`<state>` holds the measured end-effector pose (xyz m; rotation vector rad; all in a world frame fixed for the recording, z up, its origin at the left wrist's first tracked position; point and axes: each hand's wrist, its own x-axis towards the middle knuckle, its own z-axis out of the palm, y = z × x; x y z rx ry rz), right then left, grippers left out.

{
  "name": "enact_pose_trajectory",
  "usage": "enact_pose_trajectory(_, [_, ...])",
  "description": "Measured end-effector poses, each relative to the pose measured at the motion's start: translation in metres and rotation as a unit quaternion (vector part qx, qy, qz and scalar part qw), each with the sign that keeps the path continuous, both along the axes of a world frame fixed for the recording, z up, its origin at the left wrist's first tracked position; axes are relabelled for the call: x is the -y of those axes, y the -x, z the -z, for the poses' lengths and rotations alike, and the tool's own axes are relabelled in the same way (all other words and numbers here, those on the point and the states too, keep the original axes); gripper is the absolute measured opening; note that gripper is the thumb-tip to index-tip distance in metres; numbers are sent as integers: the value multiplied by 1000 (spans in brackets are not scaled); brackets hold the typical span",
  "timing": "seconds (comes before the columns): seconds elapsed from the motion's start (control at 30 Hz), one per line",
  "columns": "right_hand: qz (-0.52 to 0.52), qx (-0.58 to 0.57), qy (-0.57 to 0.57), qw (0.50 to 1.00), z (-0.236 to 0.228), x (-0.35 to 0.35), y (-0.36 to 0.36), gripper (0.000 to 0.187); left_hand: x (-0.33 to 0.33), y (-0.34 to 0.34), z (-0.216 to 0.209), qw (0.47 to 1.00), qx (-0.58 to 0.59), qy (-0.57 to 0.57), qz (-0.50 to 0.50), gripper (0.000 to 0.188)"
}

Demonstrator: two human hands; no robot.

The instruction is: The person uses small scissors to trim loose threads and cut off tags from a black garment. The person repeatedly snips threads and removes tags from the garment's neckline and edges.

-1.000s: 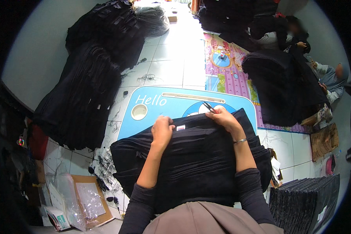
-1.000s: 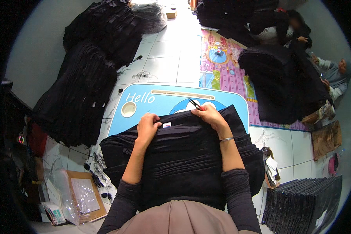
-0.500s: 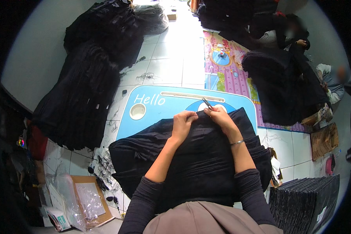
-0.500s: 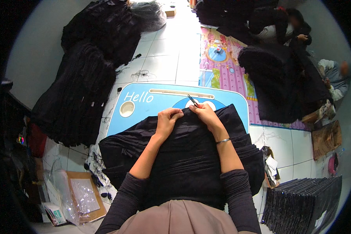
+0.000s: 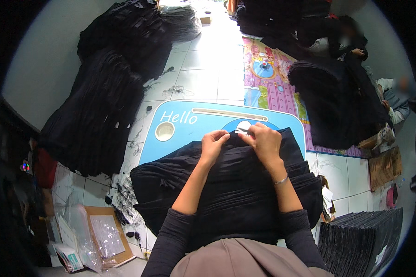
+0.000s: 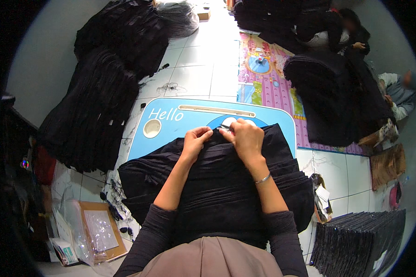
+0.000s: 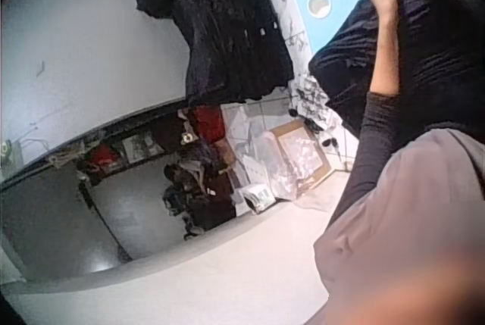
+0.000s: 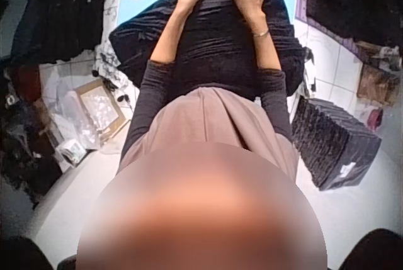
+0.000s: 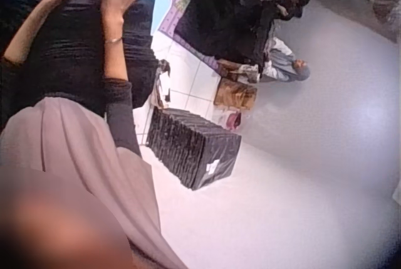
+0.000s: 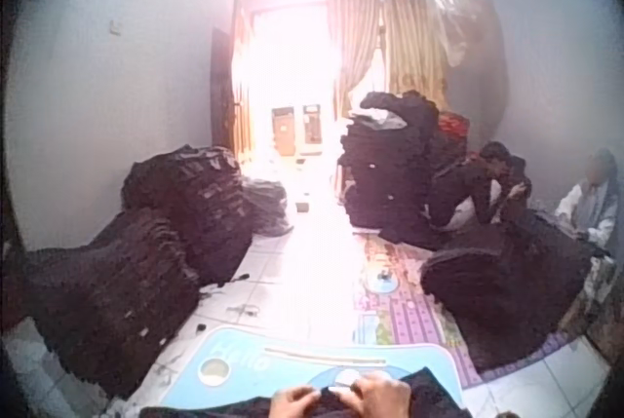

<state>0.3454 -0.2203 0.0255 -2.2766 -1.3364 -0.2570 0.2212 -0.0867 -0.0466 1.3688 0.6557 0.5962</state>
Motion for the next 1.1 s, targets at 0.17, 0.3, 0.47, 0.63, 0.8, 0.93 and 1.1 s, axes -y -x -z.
enact_pose_trajectory(0.17, [-3, 82, 46, 996, 14, -8, 13, 36, 2, 0, 5, 1000, 12, 22, 5, 15])
enact_pose_trajectory(0.3, [16, 82, 76, 994, 28, -13, 8, 35, -5, 2, 5, 1000, -7, 25, -4, 17])
enact_pose_trajectory(0.47, [28, 18, 95, 995, 24, -4, 4, 37, -61, 51, -25, 930, 120, 39, -346, 23])
enact_pose_trajectory(0.63, [8, -209, 12, 978, 17, -17, 5, 42, -71, 99, -48, 721, -182, -538, -397, 50])
enact_pose_trajectory(0.8, [-27, -166, 40, 985, 26, -49, 17, 44, -11, 68, -36, 840, -382, -360, -138, 47])
enact_pose_trajectory(0.93, [-43, -139, 67, 987, 36, -49, 27, 44, 2, 59, -27, 752, -496, -405, -153, 38])
enact_pose_trajectory(1.1, [-58, -117, 58, 990, 40, -45, 28, 29, -20, 88, -24, 840, -355, -375, -167, 30])
